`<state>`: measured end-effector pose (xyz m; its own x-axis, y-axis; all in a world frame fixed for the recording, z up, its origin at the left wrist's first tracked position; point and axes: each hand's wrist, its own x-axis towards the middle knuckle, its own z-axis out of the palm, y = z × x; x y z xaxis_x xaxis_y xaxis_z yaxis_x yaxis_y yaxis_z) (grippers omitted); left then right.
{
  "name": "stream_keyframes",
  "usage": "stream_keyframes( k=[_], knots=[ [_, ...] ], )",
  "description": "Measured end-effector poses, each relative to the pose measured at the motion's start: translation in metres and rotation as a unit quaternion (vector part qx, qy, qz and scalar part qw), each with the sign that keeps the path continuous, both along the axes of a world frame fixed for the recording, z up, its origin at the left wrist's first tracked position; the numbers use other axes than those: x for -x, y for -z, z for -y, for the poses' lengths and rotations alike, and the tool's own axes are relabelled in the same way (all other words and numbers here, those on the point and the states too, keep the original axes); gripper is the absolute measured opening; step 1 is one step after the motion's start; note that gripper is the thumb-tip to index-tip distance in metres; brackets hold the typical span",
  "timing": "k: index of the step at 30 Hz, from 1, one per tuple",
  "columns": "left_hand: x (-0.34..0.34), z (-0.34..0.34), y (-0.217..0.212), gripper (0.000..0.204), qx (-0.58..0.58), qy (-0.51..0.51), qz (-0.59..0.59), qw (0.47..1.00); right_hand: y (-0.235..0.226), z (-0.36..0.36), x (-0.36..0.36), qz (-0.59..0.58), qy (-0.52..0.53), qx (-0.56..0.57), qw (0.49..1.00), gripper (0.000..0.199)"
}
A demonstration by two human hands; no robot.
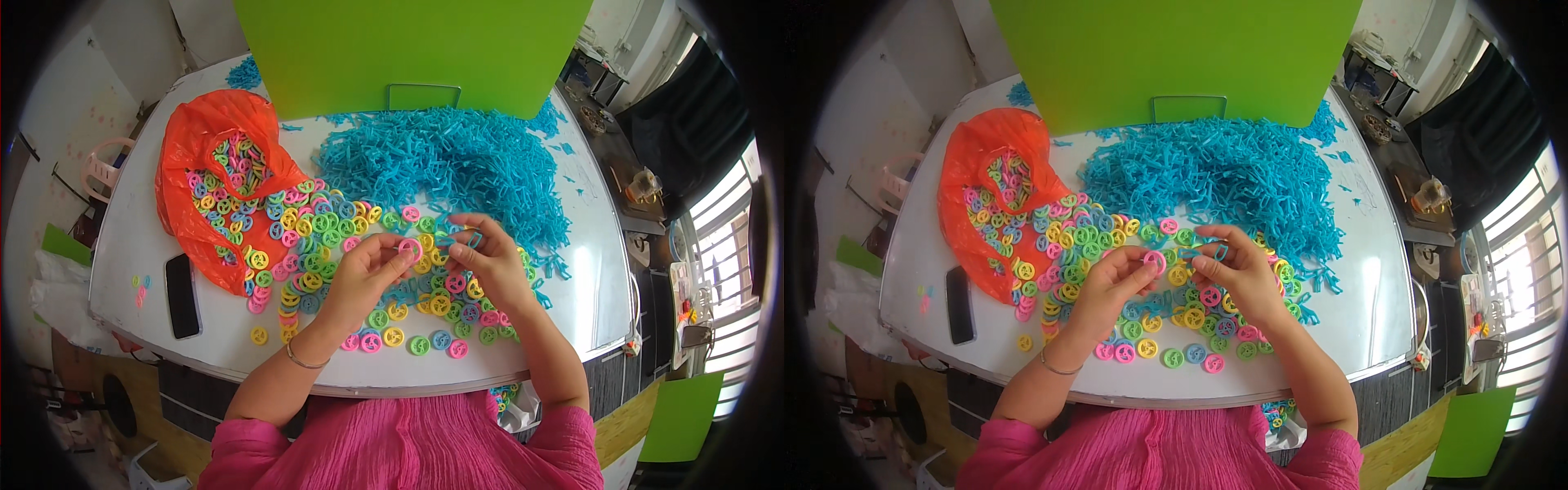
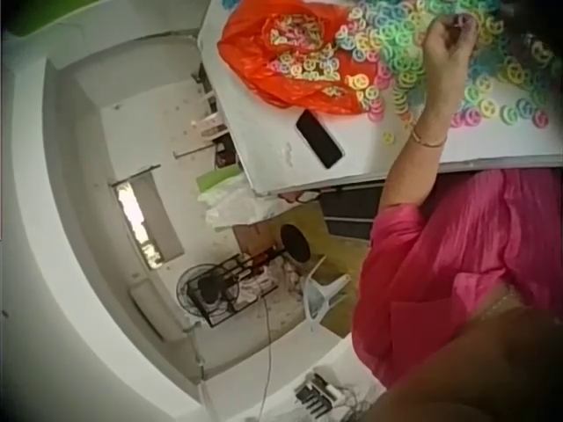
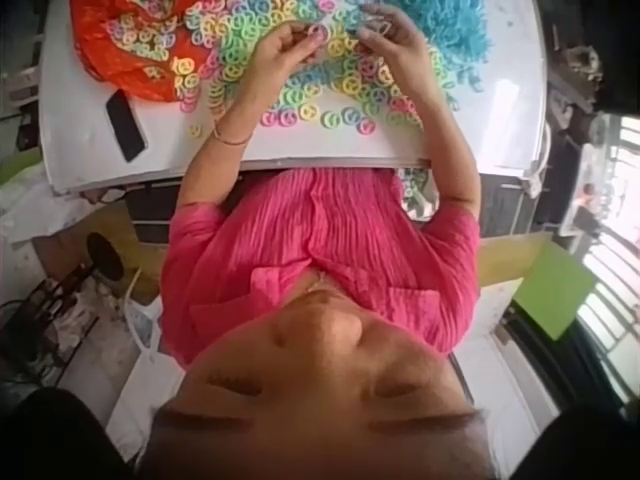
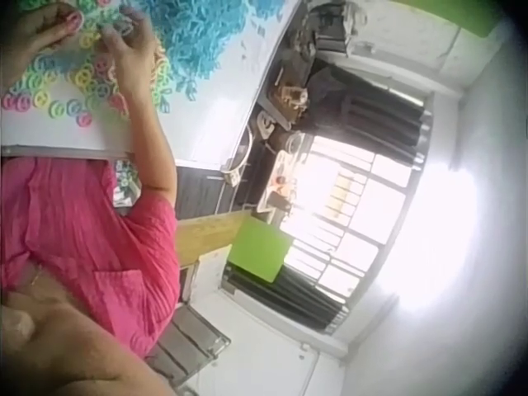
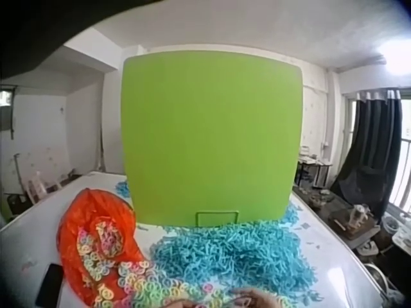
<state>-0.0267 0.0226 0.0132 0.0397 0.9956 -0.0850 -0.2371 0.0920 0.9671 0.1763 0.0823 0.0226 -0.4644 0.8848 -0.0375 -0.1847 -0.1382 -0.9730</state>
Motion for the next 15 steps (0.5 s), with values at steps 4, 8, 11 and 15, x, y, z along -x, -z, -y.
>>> stream_keyframes(
  k=[4, 8, 11, 15],
  knots=[
    [-0.001, 0.003, -0.005, 0.022, -0.009, -0.016, 0.009, 1.000, -0.003, 0.012, 0.004, 0.031, 0.006, 0.015, 0.999, 0.021],
    [-0.005, 0.005, -0.006, 0.020, -0.036, -0.029, 0.007, 0.999, 0.000, 0.019, 0.008, -0.005, 0.012, 0.047, 0.999, 0.017],
    [-0.005, 0.006, -0.006, 0.019, -0.054, -0.037, -0.016, 0.998, 0.006, 0.017, 0.006, -0.003, -0.006, 0.039, 0.999, 0.017],
    [-0.007, 0.007, -0.009, 0.017, -0.061, -0.025, -0.023, 0.998, 0.005, 0.019, 0.005, 0.047, -0.018, -0.007, 0.999, 0.025]
  ],
)
